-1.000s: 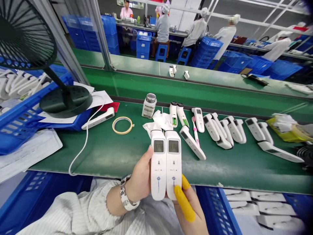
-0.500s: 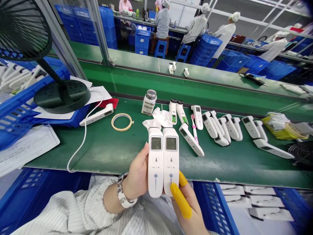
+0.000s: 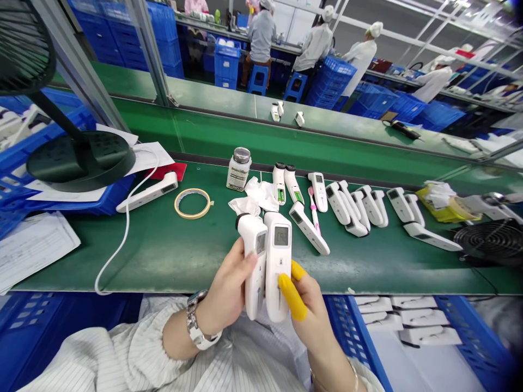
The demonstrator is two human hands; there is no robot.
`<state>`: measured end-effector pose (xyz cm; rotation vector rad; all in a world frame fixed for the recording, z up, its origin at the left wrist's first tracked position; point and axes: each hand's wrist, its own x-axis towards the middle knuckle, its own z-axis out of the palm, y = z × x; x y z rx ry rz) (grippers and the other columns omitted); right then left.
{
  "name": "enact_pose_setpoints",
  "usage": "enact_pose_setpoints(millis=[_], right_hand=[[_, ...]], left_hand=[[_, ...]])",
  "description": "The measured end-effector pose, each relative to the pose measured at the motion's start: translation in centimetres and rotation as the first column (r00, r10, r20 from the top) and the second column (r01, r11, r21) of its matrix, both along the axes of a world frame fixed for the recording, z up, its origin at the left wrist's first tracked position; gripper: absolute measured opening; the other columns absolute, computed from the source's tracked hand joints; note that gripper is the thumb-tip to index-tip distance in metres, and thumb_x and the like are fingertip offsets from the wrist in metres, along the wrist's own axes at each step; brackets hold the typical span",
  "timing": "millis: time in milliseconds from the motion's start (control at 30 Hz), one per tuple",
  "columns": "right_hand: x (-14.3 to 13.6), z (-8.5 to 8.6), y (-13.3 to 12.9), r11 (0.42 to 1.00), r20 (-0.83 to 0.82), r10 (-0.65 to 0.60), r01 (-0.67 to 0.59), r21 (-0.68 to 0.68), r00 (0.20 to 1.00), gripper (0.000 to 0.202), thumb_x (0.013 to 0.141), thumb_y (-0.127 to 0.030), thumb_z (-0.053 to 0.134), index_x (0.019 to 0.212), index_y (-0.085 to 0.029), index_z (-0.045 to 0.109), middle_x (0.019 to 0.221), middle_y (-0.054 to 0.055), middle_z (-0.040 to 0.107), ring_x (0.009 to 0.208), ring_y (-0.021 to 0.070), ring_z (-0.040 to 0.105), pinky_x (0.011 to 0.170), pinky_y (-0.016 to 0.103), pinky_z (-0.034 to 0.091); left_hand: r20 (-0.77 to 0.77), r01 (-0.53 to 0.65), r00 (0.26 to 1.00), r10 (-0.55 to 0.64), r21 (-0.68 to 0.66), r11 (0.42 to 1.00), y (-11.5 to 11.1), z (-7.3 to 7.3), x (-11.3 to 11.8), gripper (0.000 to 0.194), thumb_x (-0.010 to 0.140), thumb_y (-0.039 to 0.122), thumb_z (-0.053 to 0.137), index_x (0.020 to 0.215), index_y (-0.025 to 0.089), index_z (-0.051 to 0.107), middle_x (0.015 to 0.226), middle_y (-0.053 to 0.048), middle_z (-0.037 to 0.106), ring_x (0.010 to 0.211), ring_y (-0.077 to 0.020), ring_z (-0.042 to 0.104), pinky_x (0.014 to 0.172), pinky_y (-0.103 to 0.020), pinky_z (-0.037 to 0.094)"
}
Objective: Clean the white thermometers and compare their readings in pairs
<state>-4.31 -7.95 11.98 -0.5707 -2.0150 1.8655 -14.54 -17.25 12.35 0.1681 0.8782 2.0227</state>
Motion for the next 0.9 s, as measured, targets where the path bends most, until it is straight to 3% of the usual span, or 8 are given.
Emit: enact_pose_setpoints(millis=[133,300,433,600,767,900], right_hand=[[-0.6,0.1,0.9,0.991,0.049,0.011,-0.018,0.135,0.999,0.013,0.081,-0.029,0.058,0.080,-0.017,0.063,0.061,-0.003,0.055,0.054,0.0104,0.048,0.049,0.020,0.039],[-0.4,-0.5,1.2,0.983,0.035,-0.070,0.063,0.170,0.997,0.038,0.086,-0.035,0.048,0.052,-0.017,0.048,0.047,-0.004,0.043,0.044,0.0089,0.036,0.041,0.022,0.032],[-0.3,-0.7,1.1,0.992,-0.015,-0.094,0.095,0.085,0.995,0.036,0.087,-0.039,0.045,0.057,-0.020,0.052,0.051,-0.001,0.051,0.046,0.0120,0.042,0.043,0.024,0.036],[-0.4,-1.2,1.2,0.987,0.029,-0.043,0.038,0.157,0.999,0.037,0.085,-0.032,0.049,0.052,-0.018,0.044,0.048,-0.005,0.038,0.045,0.0084,0.033,0.042,0.022,0.029],[0.0,-1.5,0.9,0.980,-0.046,-0.116,0.121,0.160,0.992,0.032,0.087,-0.031,0.044,0.058,-0.020,0.053,0.050,-0.003,0.049,0.046,0.0111,0.043,0.043,0.022,0.035],[0.1,-1.2,0.9,0.975,-0.049,-0.082,0.090,0.203,0.995,0.030,0.085,-0.036,0.048,0.059,-0.021,0.053,0.049,-0.004,0.046,0.044,0.0113,0.039,0.042,0.023,0.033]], left_hand=[[-0.107,0.022,0.994,-0.034,-0.110,0.994,-0.1,-0.6,0.3,0.035,0.075,0.022,0.067,0.106,0.026,0.051,0.097,0.001,0.063,0.085,-0.0139,0.059,0.075,-0.027,0.049],[-0.126,0.029,0.991,-0.049,-0.153,0.988,-0.1,-0.9,0.3,0.036,0.075,0.023,0.067,0.107,0.025,0.050,0.098,0.000,0.061,0.088,-0.0161,0.058,0.079,-0.032,0.049],[-0.102,0.044,0.993,-0.060,-0.153,0.987,0.0,-0.8,0.1,0.033,0.076,0.024,0.066,0.105,0.023,0.049,0.097,-0.001,0.061,0.085,-0.0161,0.058,0.077,-0.034,0.050],[-0.125,0.035,0.991,-0.054,-0.154,0.987,0.0,-1.0,0.1,0.033,0.076,0.023,0.066,0.104,0.023,0.048,0.096,0.000,0.060,0.083,-0.0140,0.057,0.073,-0.029,0.050],[-0.120,0.030,0.991,-0.051,-0.172,0.985,-0.1,-1.1,0.2,0.035,0.075,0.025,0.066,0.105,0.024,0.048,0.096,-0.001,0.061,0.085,-0.0176,0.058,0.075,-0.034,0.050],[-0.167,0.003,0.985,-0.032,-0.173,0.985,-0.2,-1.2,0.4,0.035,0.074,0.023,0.066,0.106,0.025,0.051,0.098,-0.001,0.062,0.086,-0.0170,0.058,0.075,-0.032,0.049]])
